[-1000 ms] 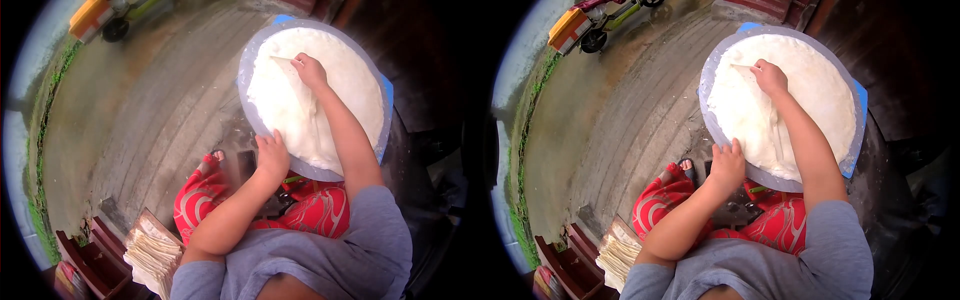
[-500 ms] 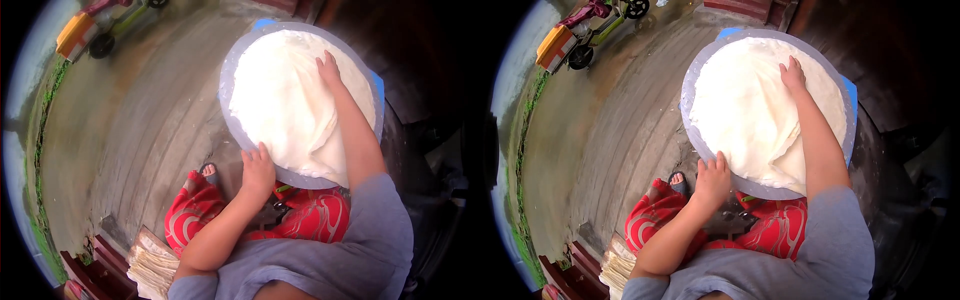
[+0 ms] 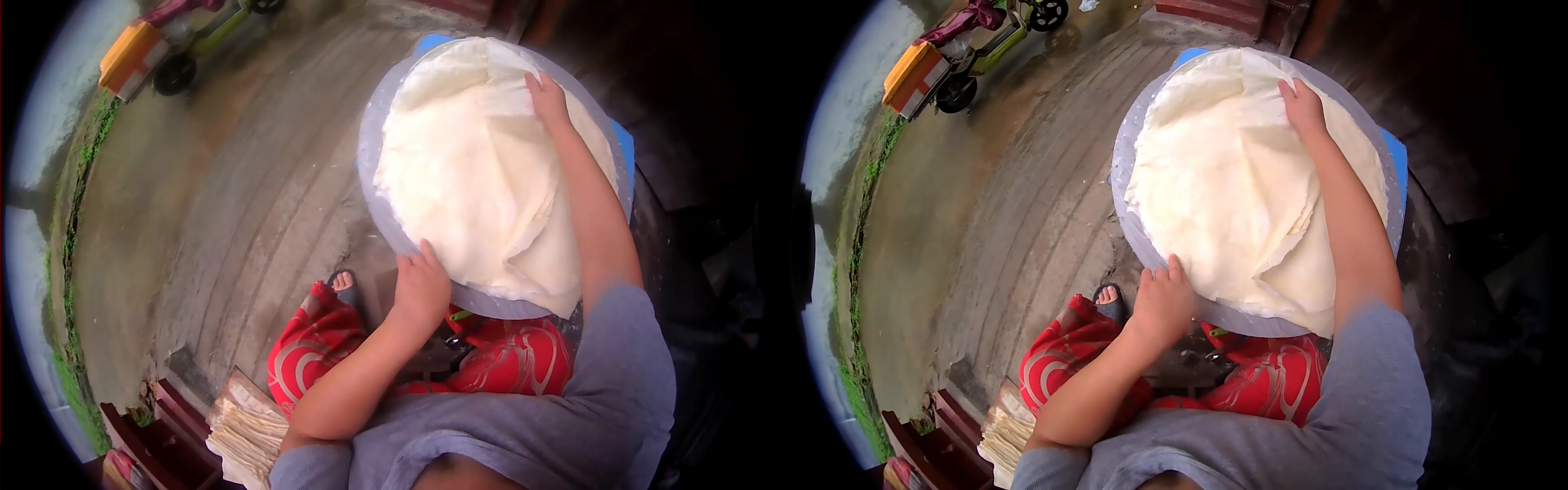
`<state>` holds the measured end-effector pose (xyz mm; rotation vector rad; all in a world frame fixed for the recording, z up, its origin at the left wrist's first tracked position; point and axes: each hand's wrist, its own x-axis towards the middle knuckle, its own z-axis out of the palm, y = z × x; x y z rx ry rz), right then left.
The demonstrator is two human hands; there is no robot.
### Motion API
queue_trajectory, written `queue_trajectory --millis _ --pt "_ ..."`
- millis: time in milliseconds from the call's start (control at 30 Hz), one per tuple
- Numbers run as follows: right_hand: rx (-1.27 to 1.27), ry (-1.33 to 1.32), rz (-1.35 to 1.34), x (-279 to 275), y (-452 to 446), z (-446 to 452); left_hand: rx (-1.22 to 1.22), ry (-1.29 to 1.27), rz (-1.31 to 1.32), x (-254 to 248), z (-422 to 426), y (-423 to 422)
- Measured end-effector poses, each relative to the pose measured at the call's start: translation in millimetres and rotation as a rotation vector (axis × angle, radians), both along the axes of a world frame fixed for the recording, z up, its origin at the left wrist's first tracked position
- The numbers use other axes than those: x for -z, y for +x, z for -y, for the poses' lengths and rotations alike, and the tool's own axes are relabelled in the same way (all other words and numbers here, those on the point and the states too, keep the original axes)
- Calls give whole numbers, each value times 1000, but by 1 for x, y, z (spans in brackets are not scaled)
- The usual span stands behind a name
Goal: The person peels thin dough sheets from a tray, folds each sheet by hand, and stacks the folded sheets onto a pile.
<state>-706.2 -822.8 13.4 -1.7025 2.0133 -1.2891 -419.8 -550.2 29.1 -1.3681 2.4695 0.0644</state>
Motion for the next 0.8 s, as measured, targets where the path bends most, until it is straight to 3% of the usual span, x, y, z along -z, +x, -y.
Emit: queue_trajectory --millis 33,100,200,267,300,400,433,500,533,567,633,667,767,800 --pt "8 -4 -6 -11 -9 -19 -24 44 -10 1 2 0" --pt "87 110 429 -37 -36 -58 -34 82 -23 -6 5 -2" --pt "80 -22 563 -51 -102 -109 6 51 -108 -29 8 -9" --pt "124 -82 660 -80 -122 -160 -59 220 -477 -38 2 -18" --pt "170 -102 683 -96 -128 -185 -42 217 -480 -41 -4 -24" --pt "237 -250 753 -135 -144 -255 -541 1446 -1285 -15 -33 -49" --pt "170 -294 832 -153 -142 -280 -528 1449 -1274 -18 -39 -59" --pt "122 -367 907 -185 -131 -325 -1223 2245 -1608 -22 -52 -83" --pt "100 -410 877 -193 -132 -344 -1168 2343 -1752 -18 -56 -98" --pt "78 -449 843 -202 -134 -363 -1158 2356 -1738 -15 -64 -113" --pt "65 -518 843 -229 -124 -400 -1024 2124 -2101 -24 -74 -134" --pt "24 -544 838 -239 -128 -418 -1204 1983 -2122 -24 -76 -142" --pt "71 -646 798 -269 -138 -466 -1232 1908 -2112 -16 -73 -149" --pt "30 -665 800 -277 -144 -481 -1244 1986 -2112 -30 -73 -145"
